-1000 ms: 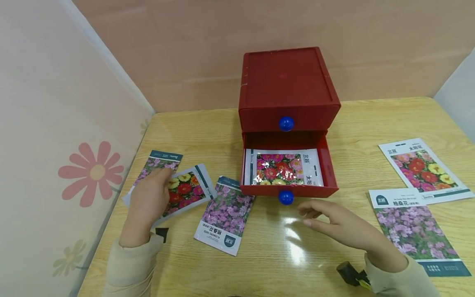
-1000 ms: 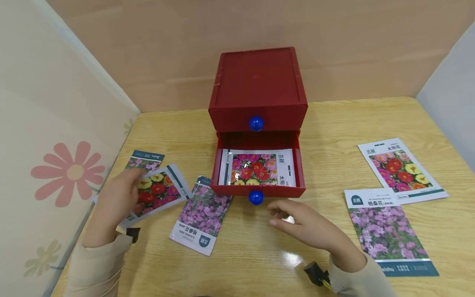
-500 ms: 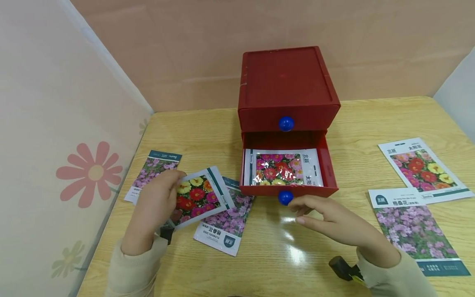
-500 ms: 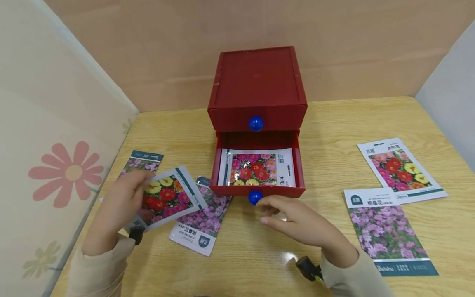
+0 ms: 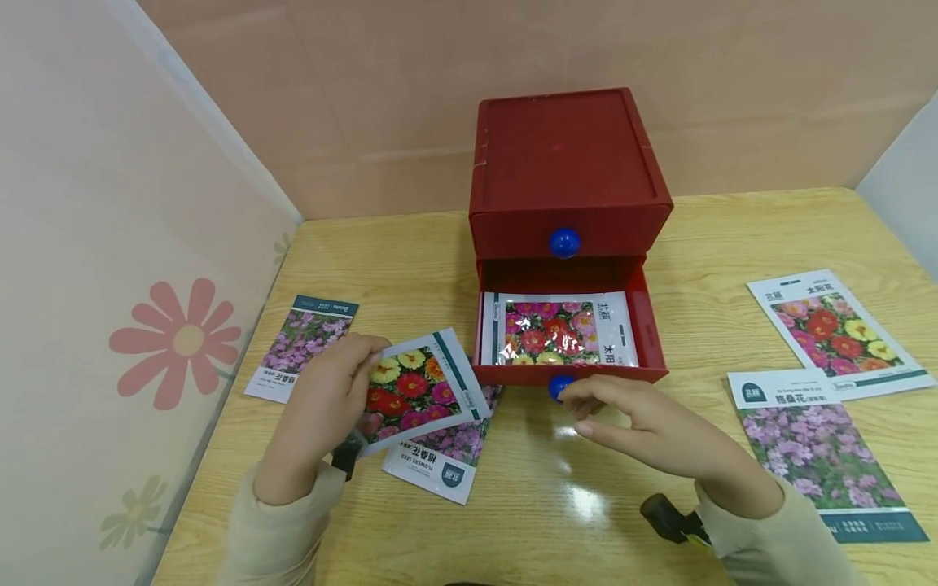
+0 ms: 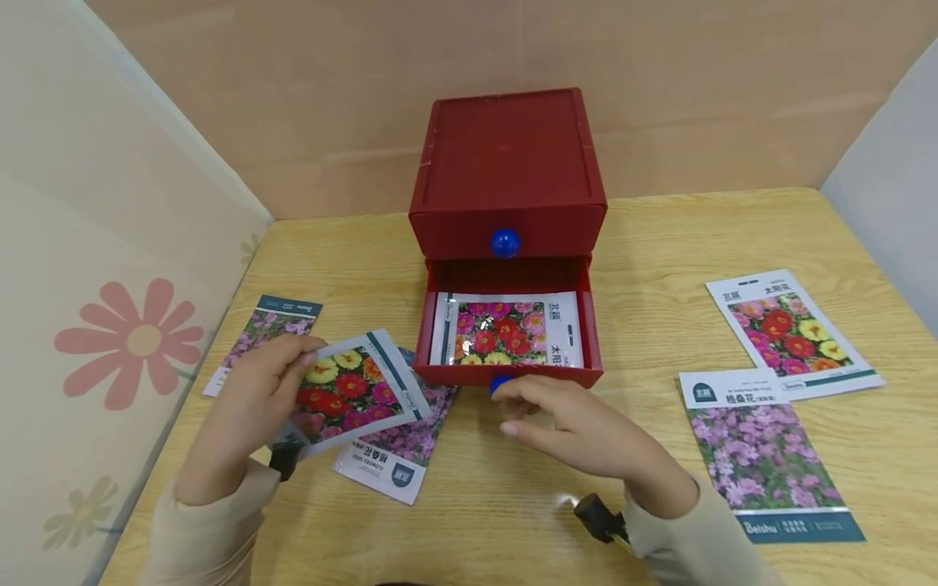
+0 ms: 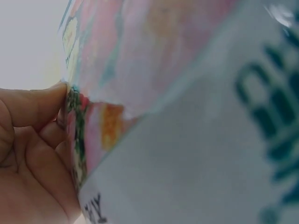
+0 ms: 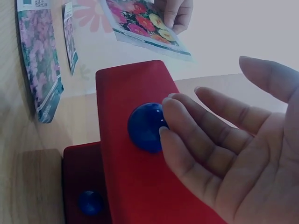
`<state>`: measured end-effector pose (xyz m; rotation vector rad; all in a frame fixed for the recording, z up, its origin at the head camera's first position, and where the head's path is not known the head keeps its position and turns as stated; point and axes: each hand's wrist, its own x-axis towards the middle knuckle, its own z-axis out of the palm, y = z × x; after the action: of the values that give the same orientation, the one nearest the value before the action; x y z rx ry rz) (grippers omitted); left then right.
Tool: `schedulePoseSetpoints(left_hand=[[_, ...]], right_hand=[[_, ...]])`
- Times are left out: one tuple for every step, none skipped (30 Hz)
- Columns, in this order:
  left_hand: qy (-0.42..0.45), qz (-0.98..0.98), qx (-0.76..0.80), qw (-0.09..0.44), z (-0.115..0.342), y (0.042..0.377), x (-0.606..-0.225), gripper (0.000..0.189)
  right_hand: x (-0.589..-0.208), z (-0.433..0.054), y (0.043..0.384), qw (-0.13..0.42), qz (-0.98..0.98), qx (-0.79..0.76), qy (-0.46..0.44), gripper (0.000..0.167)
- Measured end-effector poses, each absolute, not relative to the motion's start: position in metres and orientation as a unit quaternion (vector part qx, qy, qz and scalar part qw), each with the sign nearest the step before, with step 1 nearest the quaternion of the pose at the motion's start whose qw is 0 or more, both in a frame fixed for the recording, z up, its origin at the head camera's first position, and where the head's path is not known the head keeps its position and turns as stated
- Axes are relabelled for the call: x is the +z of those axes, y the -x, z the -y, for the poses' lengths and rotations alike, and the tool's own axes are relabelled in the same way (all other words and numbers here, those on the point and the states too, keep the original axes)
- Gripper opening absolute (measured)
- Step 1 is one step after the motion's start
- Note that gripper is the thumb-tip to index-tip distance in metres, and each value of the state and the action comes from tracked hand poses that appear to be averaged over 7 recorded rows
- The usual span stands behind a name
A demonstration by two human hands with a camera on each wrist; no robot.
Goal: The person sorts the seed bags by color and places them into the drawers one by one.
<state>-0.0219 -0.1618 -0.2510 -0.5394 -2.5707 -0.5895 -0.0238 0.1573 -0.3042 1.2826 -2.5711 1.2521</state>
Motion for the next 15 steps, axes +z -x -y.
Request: schedulePoseSetpoints(left_hand=[[0.198, 0.93, -0.216, 0.223, 0.16, 0.022, -0.251, 0.014], [0.201, 0.928, -0.219, 0.224, 0.159, 0.022, -0.251, 0.014], [0.205, 0.926, -0.221, 0.225, 0.158, 0.022, -0.251, 0.014], [0.21, 0.925, -0.223, 0.226, 0.156, 0.022, -0.251, 0.014], [0.215, 0.923, -0.225, 0.226, 0.155, 0.023, -0.251, 0.014], [0.219, 0.921, -0.226, 0.228, 0.154, 0.023, -0.251, 0.014], [0.225, 0.919, -0.228, 0.229, 0.153, 0.024, -0.251, 0.014], [0.23, 0.917, -0.23, 0.231, 0.152, 0.024, -0.251, 0.014], [0.235, 0.915, -0.232, 0.232, 0.151, 0.025, -0.251, 0.014], [0.238, 0.913, -0.234, 0.233, 0.15, 0.026, -0.251, 0.014], [0.243, 0.911, -0.237, 0.234, 0.148, 0.026, -0.251, 0.014], [0.246, 0.91, -0.239, 0.234, 0.147, 0.026, -0.251, 0.014], [0.25, 0.909, -0.241, 0.233, 0.146, 0.026, -0.251, 0.014], [0.252, 0.908, -0.242, 0.233, 0.145, 0.027, -0.251, 0.014], [0.253, 0.908, -0.243, 0.232, 0.144, 0.027, -0.25, 0.014]], right_hand=[[-0.303, -0.157, 0.024, 0.009, 0.818, 0.399, -0.414, 0.024], [-0.302, -0.156, 0.024, 0.012, 0.817, 0.4, -0.416, 0.024], [-0.302, -0.156, 0.024, 0.017, 0.815, 0.401, -0.418, 0.024], [-0.301, -0.155, 0.024, 0.022, 0.813, 0.4, -0.422, 0.024], [-0.3, -0.155, 0.025, 0.027, 0.811, 0.401, -0.425, 0.024], [-0.299, -0.154, 0.025, 0.03, 0.81, 0.401, -0.427, 0.024], [-0.299, -0.154, 0.025, 0.032, 0.808, 0.404, -0.427, 0.024], [-0.298, -0.153, 0.025, 0.034, 0.808, 0.405, -0.427, 0.023], [-0.298, -0.153, 0.025, 0.037, 0.807, 0.407, -0.427, 0.023], [-0.298, -0.152, 0.025, 0.036, 0.807, 0.408, -0.426, 0.023], [-0.298, -0.152, 0.025, 0.035, 0.806, 0.413, -0.422, 0.023], [-0.298, -0.151, 0.025, 0.034, 0.806, 0.415, -0.42, 0.024], [-0.297, -0.15, 0.025, 0.033, 0.805, 0.42, -0.417, 0.024], [-0.297, -0.15, 0.026, 0.033, 0.804, 0.423, -0.417, 0.024], [-0.297, -0.149, 0.026, 0.03, 0.802, 0.429, -0.415, 0.024]])
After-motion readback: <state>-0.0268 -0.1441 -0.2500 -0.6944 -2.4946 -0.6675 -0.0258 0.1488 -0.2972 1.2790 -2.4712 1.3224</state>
